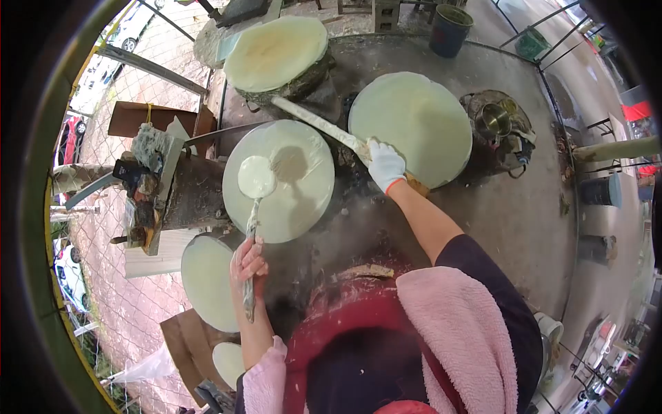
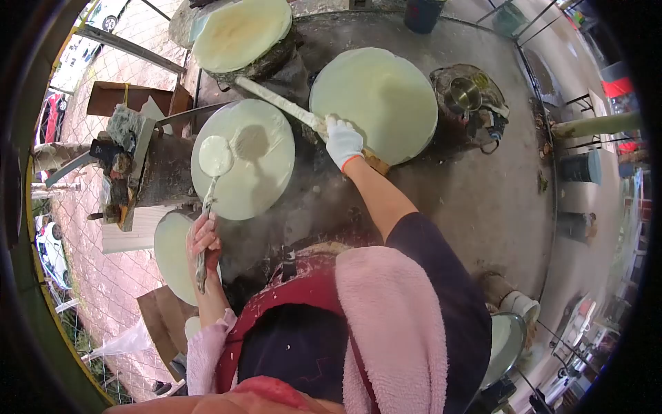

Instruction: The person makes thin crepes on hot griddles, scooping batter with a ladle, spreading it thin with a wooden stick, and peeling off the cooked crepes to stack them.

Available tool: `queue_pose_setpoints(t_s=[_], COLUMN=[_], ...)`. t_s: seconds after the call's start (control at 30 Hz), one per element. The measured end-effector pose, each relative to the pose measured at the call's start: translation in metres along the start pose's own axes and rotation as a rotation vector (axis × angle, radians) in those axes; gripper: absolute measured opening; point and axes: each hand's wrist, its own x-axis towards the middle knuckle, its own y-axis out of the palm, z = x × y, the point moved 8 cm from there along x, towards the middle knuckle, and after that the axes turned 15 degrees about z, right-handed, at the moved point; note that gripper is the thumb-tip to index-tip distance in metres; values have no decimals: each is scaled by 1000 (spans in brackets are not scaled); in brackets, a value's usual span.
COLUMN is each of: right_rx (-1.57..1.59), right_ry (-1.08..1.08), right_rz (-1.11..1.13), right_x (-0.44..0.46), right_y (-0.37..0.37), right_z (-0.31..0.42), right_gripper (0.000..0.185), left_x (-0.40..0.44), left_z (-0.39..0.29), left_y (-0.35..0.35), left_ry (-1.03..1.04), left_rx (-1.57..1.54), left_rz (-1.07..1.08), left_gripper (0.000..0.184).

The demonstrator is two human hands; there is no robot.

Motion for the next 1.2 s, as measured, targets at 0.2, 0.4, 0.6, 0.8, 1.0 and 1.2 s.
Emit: queue_pose_setpoints(t_s=[0.2,0.4,0.6,0.8,1.0,1.2], right_rx=[95,-32,-377,-135,733,1352], right_ry=[-150,-320,-461,-698,-599,-427], right_rz=[-81,-16,206,356,354,250], right_x=[18,70,128,189,324,443], right_y=[-95,-265,-319,-354,-350,-225], right_z=[-38,-30,81,239,251,183], right_gripper=[28,28,33,30,29,19], left_x=[9,20,29,33,27,19], left_z=[21,14,-21,-61,-94,-115], left_y=[18,19,-2,-17,-27,-33], left_ry=[66,101,184,257,336,386], left_rx=[-123,-118,19,105,164,227], left_rz=[60,45,-52,-85,-108,-335], left_gripper=[34,31,27,26,23,21])
